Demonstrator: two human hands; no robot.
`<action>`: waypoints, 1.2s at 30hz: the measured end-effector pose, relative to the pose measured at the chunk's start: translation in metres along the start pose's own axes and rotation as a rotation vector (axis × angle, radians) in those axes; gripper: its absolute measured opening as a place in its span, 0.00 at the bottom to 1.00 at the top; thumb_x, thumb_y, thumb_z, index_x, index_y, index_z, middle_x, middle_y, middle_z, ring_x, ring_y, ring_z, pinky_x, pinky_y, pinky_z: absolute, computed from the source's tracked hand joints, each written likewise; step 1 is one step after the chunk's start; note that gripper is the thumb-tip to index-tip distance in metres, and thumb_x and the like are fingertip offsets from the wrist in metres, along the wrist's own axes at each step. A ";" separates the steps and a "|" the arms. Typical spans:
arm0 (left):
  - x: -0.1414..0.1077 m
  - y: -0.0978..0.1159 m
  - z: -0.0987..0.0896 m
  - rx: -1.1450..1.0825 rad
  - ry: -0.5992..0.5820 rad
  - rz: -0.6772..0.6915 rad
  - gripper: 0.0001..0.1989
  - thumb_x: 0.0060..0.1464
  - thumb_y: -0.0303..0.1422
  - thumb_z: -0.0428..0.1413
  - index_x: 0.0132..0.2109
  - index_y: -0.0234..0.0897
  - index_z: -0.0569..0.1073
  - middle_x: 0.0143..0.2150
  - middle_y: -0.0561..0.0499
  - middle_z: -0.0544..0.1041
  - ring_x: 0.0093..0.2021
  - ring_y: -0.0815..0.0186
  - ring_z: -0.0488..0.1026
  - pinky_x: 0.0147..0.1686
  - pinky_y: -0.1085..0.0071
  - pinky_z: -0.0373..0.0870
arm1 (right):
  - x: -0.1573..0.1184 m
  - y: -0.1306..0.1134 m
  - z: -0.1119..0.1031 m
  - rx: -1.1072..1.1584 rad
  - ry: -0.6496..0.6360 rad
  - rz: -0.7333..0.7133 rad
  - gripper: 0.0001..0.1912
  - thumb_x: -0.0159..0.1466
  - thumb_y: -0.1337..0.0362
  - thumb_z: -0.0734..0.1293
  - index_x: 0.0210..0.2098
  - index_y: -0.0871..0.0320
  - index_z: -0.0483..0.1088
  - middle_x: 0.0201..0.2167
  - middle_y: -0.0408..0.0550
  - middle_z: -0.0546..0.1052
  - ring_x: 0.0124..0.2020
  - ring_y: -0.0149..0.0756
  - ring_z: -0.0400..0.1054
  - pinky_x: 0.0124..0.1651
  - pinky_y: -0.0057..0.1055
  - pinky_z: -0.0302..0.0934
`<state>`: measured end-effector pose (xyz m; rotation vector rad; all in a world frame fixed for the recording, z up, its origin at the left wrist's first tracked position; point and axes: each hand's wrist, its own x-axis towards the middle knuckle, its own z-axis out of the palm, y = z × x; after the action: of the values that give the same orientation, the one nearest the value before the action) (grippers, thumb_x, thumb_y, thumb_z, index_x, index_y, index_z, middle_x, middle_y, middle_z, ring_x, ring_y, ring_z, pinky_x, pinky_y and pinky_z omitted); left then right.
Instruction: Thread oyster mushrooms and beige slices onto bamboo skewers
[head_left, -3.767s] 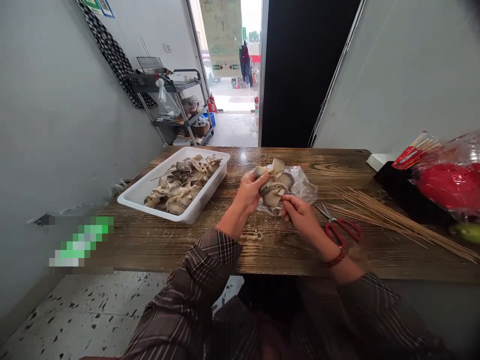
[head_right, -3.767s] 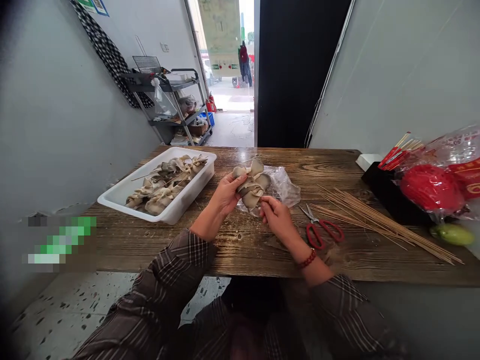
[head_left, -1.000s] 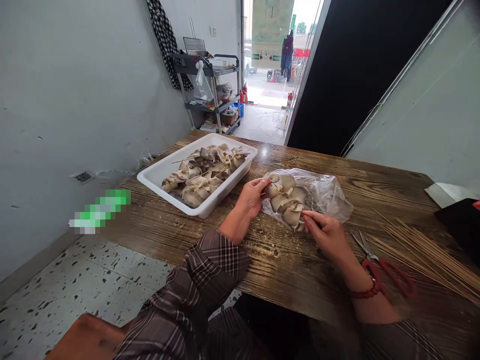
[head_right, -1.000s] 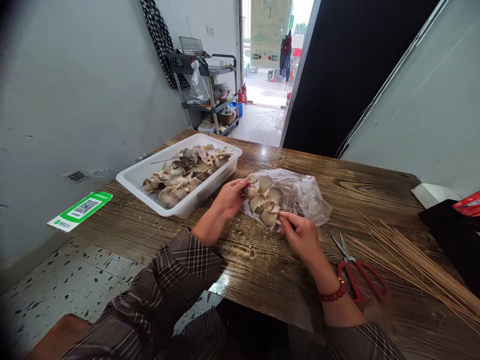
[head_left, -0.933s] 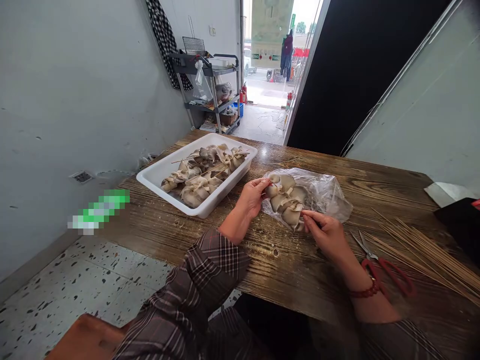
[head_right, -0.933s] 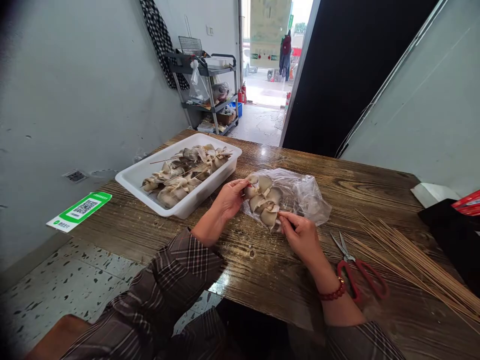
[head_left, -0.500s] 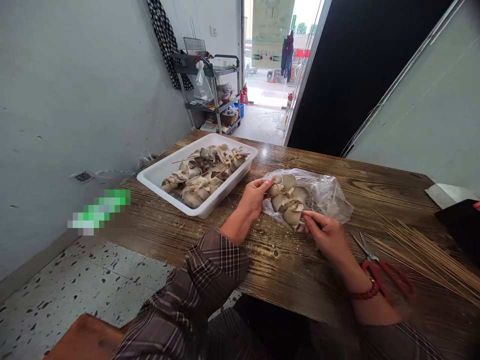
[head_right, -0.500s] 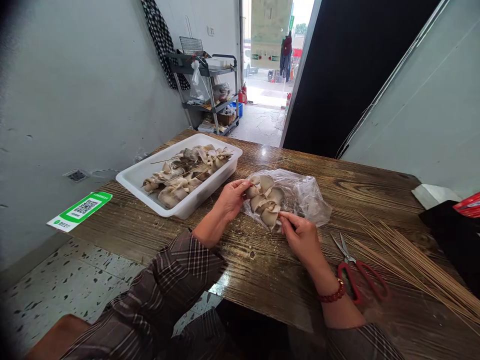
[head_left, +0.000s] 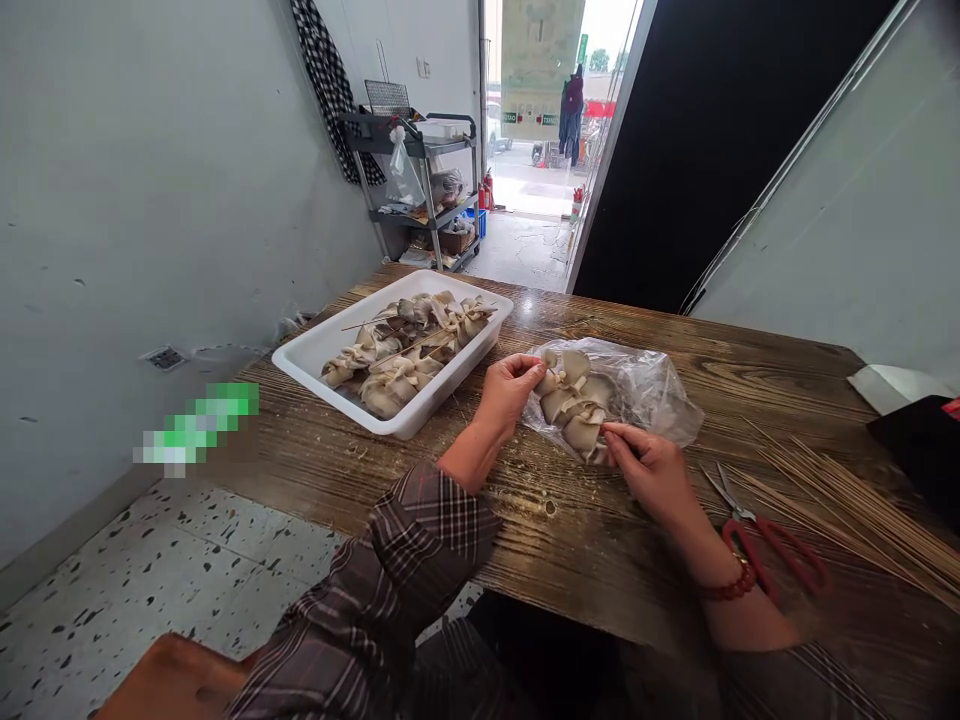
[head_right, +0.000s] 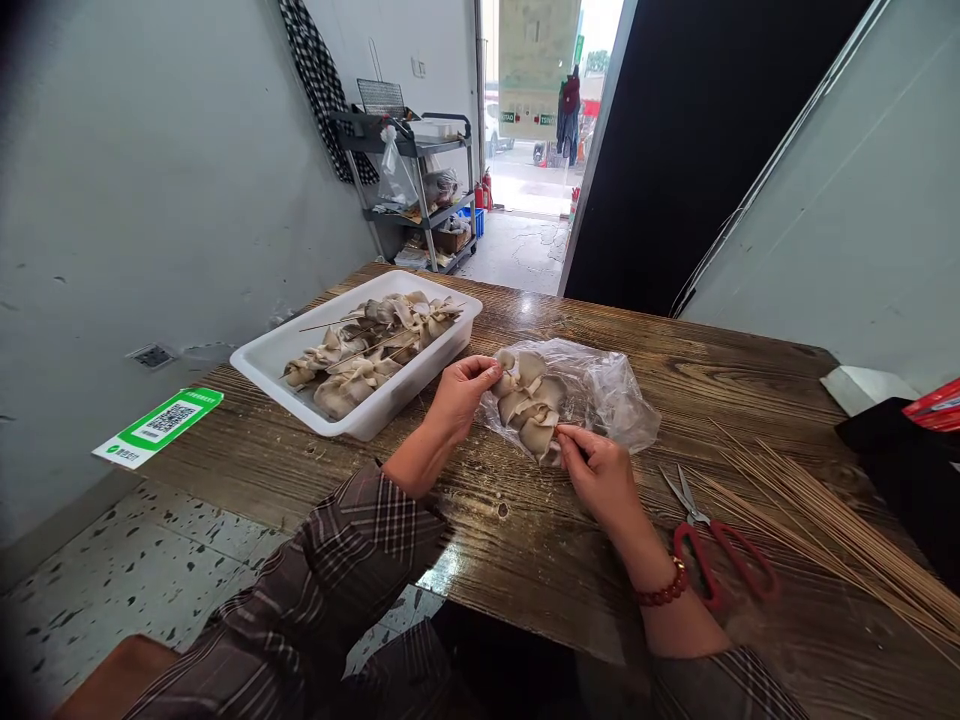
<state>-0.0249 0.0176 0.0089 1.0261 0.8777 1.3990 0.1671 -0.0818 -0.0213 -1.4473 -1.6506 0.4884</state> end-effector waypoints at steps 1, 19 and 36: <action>0.000 0.001 0.000 0.006 -0.002 -0.005 0.11 0.38 0.35 0.68 0.27 0.33 0.76 0.25 0.54 0.73 0.28 0.73 0.65 0.32 0.74 0.60 | 0.000 0.000 0.000 0.005 0.001 -0.003 0.19 0.65 0.55 0.62 0.41 0.61 0.78 0.22 0.46 0.77 0.24 0.37 0.70 0.31 0.32 0.65; 0.001 -0.003 -0.001 -0.073 -0.116 -0.163 0.12 0.33 0.31 0.67 0.23 0.34 0.71 0.23 0.56 0.69 0.25 0.74 0.62 0.28 0.75 0.57 | 0.001 0.002 0.003 0.030 -0.028 -0.035 0.17 0.66 0.55 0.61 0.40 0.60 0.77 0.20 0.44 0.74 0.23 0.36 0.68 0.31 0.31 0.62; -0.004 -0.004 0.007 -0.305 -0.163 -0.233 0.16 0.35 0.37 0.71 0.31 0.32 0.79 0.28 0.51 0.78 0.31 0.69 0.70 0.36 0.73 0.65 | 0.004 -0.003 0.006 0.072 -0.063 0.002 0.16 0.66 0.56 0.60 0.37 0.60 0.76 0.21 0.43 0.74 0.25 0.34 0.67 0.33 0.30 0.60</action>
<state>-0.0173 0.0136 0.0074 0.7664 0.6187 1.1899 0.1602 -0.0770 -0.0208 -1.3935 -1.6644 0.5944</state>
